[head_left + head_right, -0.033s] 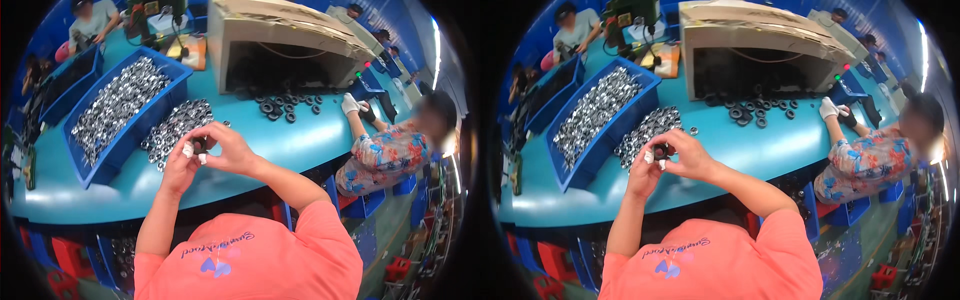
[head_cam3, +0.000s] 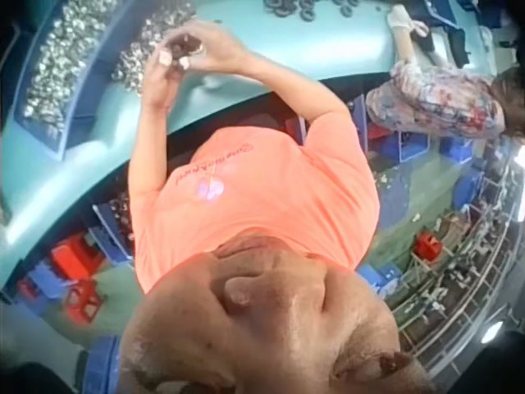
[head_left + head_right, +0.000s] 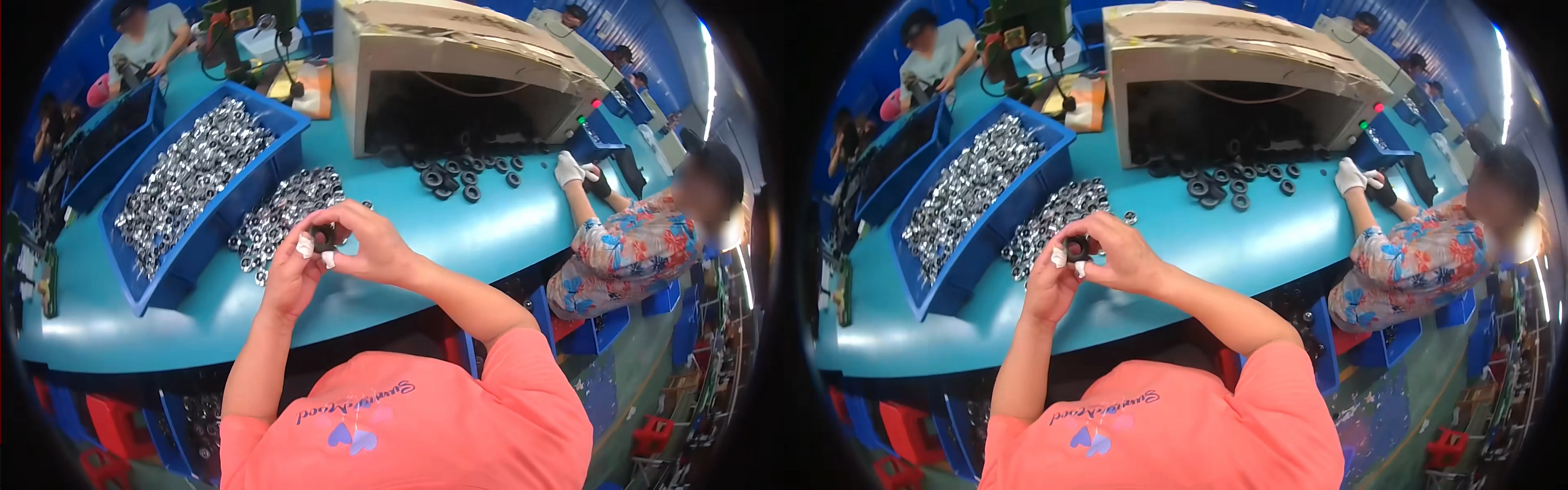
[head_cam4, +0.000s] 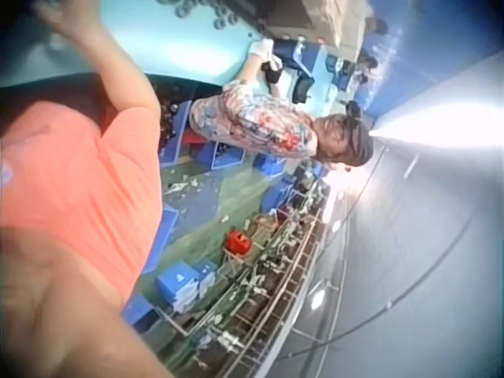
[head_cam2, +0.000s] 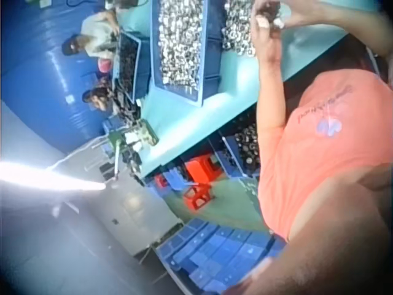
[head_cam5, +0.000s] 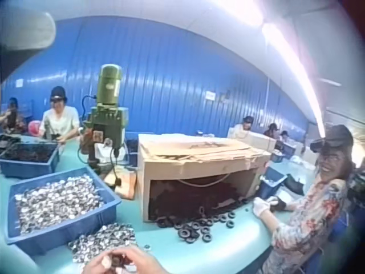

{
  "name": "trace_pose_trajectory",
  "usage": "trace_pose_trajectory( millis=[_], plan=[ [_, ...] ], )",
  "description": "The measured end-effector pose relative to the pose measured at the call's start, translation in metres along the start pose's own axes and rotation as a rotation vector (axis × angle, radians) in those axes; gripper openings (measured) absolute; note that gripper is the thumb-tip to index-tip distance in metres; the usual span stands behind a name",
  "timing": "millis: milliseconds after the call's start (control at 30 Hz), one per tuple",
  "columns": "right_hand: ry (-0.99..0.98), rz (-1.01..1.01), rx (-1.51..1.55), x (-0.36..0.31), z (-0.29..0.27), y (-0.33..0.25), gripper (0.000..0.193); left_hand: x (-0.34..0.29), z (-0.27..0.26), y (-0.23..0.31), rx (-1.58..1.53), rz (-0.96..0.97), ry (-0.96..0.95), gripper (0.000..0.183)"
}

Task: The recorder is assembling small mechanical components by inserting white inserts into black rings at a factory workbench.

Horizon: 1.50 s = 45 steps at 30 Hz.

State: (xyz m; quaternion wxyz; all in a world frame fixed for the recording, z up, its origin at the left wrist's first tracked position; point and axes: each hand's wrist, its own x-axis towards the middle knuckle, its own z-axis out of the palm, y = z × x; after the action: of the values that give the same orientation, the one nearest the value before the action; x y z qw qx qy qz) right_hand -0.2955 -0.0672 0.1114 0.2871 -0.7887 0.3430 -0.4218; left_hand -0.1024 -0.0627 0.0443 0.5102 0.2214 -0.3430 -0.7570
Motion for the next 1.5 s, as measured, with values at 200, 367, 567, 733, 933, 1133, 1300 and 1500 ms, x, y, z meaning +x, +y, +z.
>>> trace_pose_trajectory(
  millis=[200,367,567,733,933,1133,1300,1500],
  plan=[
    [0.165,0.120,-0.023,0.010,-0.020,0.067,0.047,0.044,-0.011,0.016,-0.030,0.037,-0.038,0.046],
    [0.075,0.207,-0.405,0.000,-0.032,0.101,0.050,0.046,-0.043,0.017,-0.007,0.096,-0.042,0.052],
    [-0.017,0.307,-0.438,-0.010,-0.016,0.113,0.051,0.043,-0.048,0.017,-0.018,0.052,-0.040,0.057],
    [0.014,0.274,-0.394,-0.013,-0.013,0.114,0.048,0.041,-0.043,0.016,-0.048,0.048,-0.060,0.053],
    [0.036,0.335,-0.223,-0.015,-0.021,0.114,0.043,0.043,-0.042,0.015,-0.066,0.073,-0.074,0.051],
    [0.059,0.275,-0.110,-0.001,-0.018,0.115,0.035,0.041,-0.061,0.013,-0.181,0.106,-0.152,0.057],
    [0.049,0.563,0.669,0.054,-0.009,0.063,0.030,0.041,-0.052,0.024,-0.250,0.095,-0.073,0.057],
    [0.047,0.443,0.780,0.069,0.045,0.056,0.043,0.039,-0.068,0.026,-0.272,0.086,-0.044,0.060]
  ],
)
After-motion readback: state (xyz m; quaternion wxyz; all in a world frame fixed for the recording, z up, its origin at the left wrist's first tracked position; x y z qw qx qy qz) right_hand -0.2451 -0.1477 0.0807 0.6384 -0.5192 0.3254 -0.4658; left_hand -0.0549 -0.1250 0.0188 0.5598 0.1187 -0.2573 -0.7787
